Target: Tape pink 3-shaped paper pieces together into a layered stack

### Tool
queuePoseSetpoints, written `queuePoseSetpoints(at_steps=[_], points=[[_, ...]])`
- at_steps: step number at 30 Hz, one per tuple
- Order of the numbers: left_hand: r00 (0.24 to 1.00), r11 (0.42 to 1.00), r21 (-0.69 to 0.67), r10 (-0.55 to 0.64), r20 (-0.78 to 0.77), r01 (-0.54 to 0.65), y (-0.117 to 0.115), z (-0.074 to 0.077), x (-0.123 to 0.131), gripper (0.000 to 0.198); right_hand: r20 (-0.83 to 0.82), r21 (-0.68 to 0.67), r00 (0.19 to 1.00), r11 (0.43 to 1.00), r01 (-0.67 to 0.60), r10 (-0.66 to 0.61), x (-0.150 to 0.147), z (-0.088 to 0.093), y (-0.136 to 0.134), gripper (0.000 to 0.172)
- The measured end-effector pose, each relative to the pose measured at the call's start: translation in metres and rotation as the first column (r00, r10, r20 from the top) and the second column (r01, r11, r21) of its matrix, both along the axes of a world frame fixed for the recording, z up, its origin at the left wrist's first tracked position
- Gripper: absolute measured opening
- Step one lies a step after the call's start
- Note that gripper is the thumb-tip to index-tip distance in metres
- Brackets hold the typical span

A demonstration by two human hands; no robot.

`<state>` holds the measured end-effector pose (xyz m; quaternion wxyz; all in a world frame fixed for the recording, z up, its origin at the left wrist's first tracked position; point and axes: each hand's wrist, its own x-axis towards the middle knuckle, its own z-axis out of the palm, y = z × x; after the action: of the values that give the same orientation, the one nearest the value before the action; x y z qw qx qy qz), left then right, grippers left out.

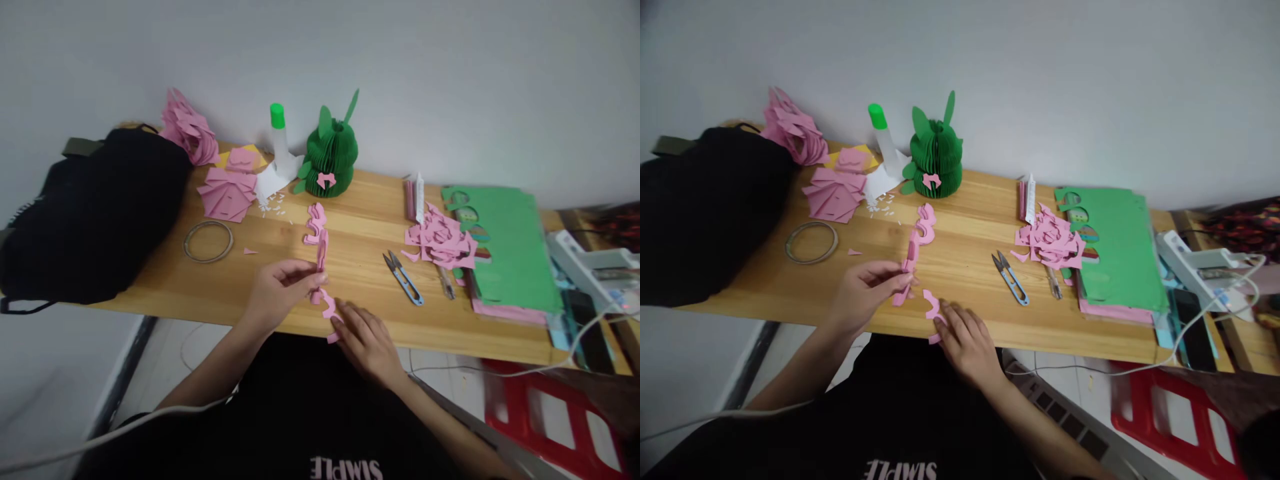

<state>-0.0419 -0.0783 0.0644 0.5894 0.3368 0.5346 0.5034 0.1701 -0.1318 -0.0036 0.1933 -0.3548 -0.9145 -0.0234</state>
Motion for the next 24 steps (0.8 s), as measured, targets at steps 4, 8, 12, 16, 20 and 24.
queuePoseSetpoints(at_steps=[4,8,12,16,20,24], points=[[0.957,0.979,-0.102,-0.149,0.248,0.179,-0.008,0.006,0.001,0.031,-0.183,-0.019,0.982,0.999,0.041,-0.044,0.004,-0.002,-0.003,0.022],[0.879,0.959,-0.066,-0.223,0.422,0.275,-0.016,0.014,0.003,0.033,-0.275,-0.073,0.951,0.989,0.127,-0.143,0.011,0.008,0.001,0.027],[0.867,0.957,-0.013,-0.257,0.426,0.29,-0.02,0.019,0.007,0.032,-0.439,-0.295,0.823,0.923,0.247,-0.36,0.017,0.022,0.012,0.028],[0.906,0.966,0.001,-0.242,0.346,0.258,-0.016,0.022,0.012,0.03,-0.584,-0.491,0.614,0.834,0.254,-0.531,0.018,0.034,0.023,0.023],[0.947,0.979,-0.001,-0.197,0.252,0.204,-0.006,0.024,0.015,0.031,-0.662,-0.637,0.43,0.763,0.11,-0.614,0.018,0.042,0.035,0.028],[0.944,0.963,0.057,-0.268,0.194,0.262,0.009,0.026,0.018,0.029,-0.641,-0.712,0.328,0.697,0.084,-0.694,0.021,0.045,0.05,0.027]])
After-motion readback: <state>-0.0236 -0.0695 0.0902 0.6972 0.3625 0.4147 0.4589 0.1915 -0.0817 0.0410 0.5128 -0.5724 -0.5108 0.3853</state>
